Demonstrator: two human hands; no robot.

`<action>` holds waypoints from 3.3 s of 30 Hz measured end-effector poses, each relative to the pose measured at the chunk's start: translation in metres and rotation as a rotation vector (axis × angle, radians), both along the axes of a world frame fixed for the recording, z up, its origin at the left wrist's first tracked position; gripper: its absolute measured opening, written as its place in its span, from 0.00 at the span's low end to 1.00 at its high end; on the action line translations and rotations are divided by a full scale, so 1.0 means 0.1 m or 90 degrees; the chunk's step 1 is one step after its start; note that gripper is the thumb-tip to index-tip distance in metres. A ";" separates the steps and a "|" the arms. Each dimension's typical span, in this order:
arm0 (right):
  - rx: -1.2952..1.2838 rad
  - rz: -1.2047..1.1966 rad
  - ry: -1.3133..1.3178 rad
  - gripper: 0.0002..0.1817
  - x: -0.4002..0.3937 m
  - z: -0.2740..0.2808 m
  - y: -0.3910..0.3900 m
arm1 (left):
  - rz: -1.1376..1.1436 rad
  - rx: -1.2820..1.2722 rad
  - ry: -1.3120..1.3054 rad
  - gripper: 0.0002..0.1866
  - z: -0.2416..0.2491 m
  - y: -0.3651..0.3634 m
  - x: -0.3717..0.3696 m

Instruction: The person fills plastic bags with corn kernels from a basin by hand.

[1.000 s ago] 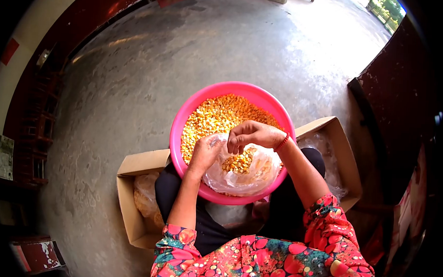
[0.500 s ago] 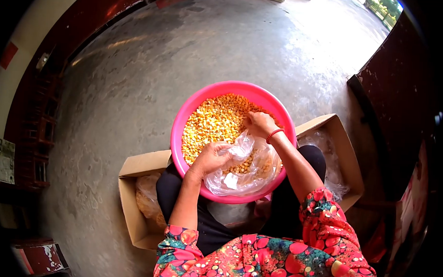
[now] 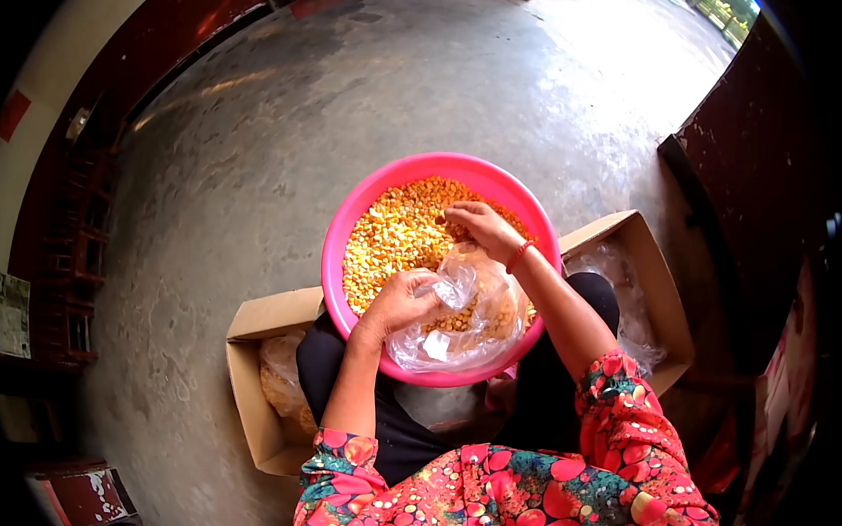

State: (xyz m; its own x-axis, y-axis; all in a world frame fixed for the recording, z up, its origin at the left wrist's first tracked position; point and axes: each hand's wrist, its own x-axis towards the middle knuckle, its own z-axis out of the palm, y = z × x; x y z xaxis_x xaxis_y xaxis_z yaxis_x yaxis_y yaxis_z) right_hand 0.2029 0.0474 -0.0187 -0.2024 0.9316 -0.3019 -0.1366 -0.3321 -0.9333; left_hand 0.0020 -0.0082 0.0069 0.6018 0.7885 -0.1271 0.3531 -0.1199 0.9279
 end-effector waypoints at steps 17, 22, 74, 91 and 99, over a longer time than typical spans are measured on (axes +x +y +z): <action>-0.036 0.185 0.218 0.15 0.03 0.53 -0.20 | 0.294 -0.052 -0.091 0.10 -0.09 0.11 -0.05; 0.026 0.350 0.135 0.16 -0.06 0.61 -0.31 | 0.270 -0.039 -0.120 0.11 -0.13 0.12 -0.07; 0.040 0.030 0.028 0.08 0.08 0.05 0.00 | -0.058 -0.040 0.030 0.21 0.22 -0.03 0.01; -0.019 0.235 0.146 0.11 0.04 0.55 -0.22 | 0.155 -0.084 -0.103 0.09 0.05 0.00 0.02; 0.021 0.429 0.012 0.15 -0.06 0.67 -0.37 | 0.146 -0.120 -0.075 0.08 -0.03 0.05 -0.02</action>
State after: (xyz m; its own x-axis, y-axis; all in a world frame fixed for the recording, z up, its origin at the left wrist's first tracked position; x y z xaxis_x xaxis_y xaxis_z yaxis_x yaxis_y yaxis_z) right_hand 0.1972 0.0099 0.0480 -0.7477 0.6086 -0.2658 0.0743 -0.3211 -0.9441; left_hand -0.0004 -0.0027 0.0042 0.4304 0.8745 -0.2235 0.2392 0.1282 0.9625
